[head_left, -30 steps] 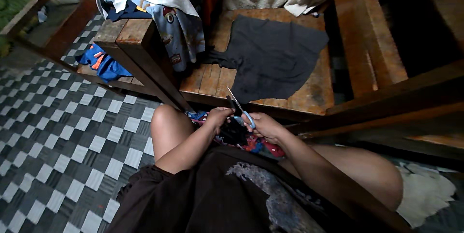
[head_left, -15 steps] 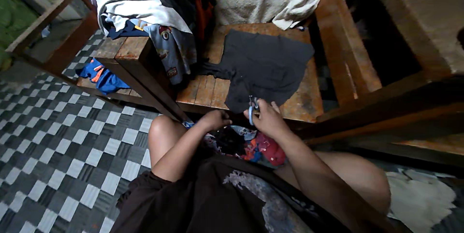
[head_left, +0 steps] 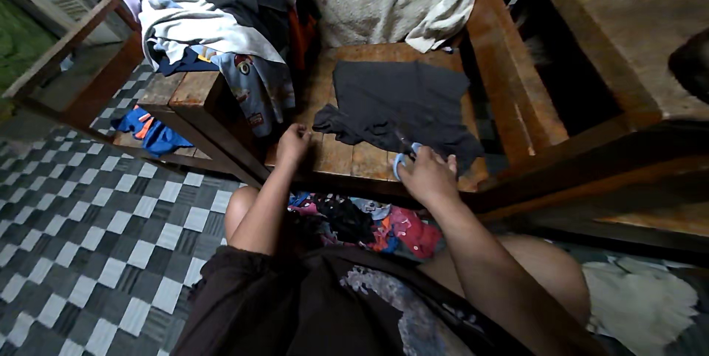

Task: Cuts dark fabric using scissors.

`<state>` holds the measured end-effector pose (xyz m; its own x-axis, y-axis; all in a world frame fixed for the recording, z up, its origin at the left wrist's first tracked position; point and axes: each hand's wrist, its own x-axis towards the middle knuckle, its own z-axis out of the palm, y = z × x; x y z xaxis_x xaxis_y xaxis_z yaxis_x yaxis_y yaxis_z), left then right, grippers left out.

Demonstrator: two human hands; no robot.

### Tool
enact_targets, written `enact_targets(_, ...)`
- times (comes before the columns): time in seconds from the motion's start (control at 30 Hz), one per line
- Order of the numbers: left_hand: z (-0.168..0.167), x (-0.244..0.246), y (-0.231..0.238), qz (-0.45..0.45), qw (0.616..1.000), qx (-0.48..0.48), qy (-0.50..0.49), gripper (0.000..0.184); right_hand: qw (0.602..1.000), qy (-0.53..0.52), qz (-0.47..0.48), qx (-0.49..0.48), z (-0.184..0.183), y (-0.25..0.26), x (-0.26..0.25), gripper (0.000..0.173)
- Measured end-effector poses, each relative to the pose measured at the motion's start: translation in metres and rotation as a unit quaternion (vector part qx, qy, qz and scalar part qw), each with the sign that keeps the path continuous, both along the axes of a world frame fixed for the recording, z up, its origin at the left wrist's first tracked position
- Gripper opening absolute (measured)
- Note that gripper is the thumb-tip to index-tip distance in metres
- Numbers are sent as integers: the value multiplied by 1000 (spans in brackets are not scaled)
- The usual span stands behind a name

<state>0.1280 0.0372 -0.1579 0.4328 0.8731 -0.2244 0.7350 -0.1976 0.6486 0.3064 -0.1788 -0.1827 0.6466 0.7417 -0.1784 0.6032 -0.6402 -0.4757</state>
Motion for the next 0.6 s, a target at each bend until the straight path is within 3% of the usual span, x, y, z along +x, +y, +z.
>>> enact_targets(0.17,-17,46,35,7,999,-8,38,67,999,33,-28,-21,2,8,5,70)
enact_targets(0.33,-13,81,50,-111,983,-5,147,39,996,59,-70,-23,5,11,25,65)
enact_targets(0.4,2,87,57,-86,993,27,74,33,992,74,-96,-23,8,15,36,65)
enact_targets(0.47,19,84,59,-60,991,93,-71,26,989,87,-116,-2,8,17,45,66)
enact_targets(0.53,34,69,48,-75,968,162,-176,23,987,98,-125,16,8,17,50,64)
enact_targets(0.6,33,40,25,-138,940,238,-202,19,984,110,-136,31,10,16,53,65)
